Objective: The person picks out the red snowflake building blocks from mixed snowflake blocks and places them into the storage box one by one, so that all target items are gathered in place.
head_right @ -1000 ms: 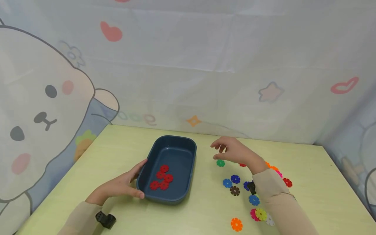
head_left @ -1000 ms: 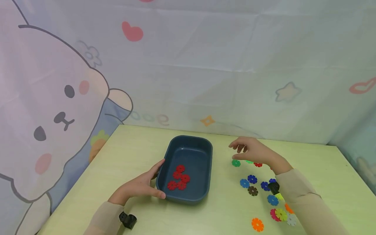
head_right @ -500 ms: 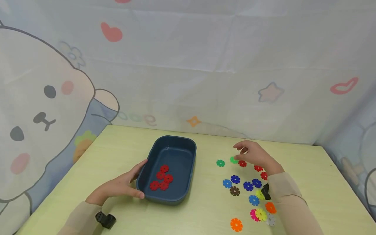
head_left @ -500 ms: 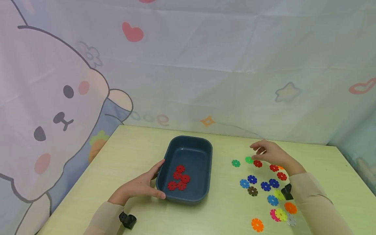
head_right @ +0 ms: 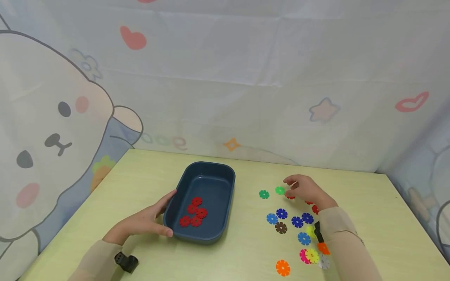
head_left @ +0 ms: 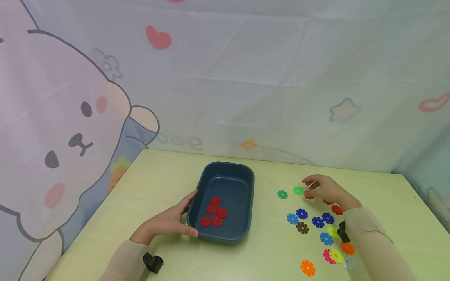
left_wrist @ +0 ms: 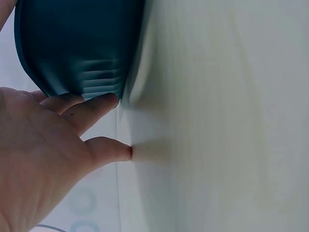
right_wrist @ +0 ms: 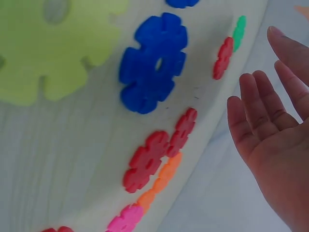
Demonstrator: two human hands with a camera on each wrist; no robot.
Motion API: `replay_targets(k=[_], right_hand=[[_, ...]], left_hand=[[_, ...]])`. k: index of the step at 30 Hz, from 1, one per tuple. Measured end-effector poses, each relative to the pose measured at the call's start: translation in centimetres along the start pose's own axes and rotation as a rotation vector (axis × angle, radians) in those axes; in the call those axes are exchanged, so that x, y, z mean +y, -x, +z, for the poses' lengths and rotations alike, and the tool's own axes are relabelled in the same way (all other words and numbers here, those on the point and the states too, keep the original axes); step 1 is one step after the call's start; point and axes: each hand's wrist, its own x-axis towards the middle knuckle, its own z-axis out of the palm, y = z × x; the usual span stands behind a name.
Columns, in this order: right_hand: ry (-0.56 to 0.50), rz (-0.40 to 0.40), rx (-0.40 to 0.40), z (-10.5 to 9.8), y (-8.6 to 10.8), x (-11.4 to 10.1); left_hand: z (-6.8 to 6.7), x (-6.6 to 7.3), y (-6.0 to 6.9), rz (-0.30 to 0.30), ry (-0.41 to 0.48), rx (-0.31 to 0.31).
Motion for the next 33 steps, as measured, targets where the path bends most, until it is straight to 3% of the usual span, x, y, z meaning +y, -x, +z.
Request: replay_targets(k=[15,33], right_hand=[[0.026,0.050,-0.032,0.6,-0.5,2.1],[0.041,0.027,-0.023,0.9,-0.6,3.1]], left_hand=[[-0.1,0.0,-0.2,-0.010,-0.019,0.005],[0.0,0.0,0.0,-0.001,-0.001,0.004]])
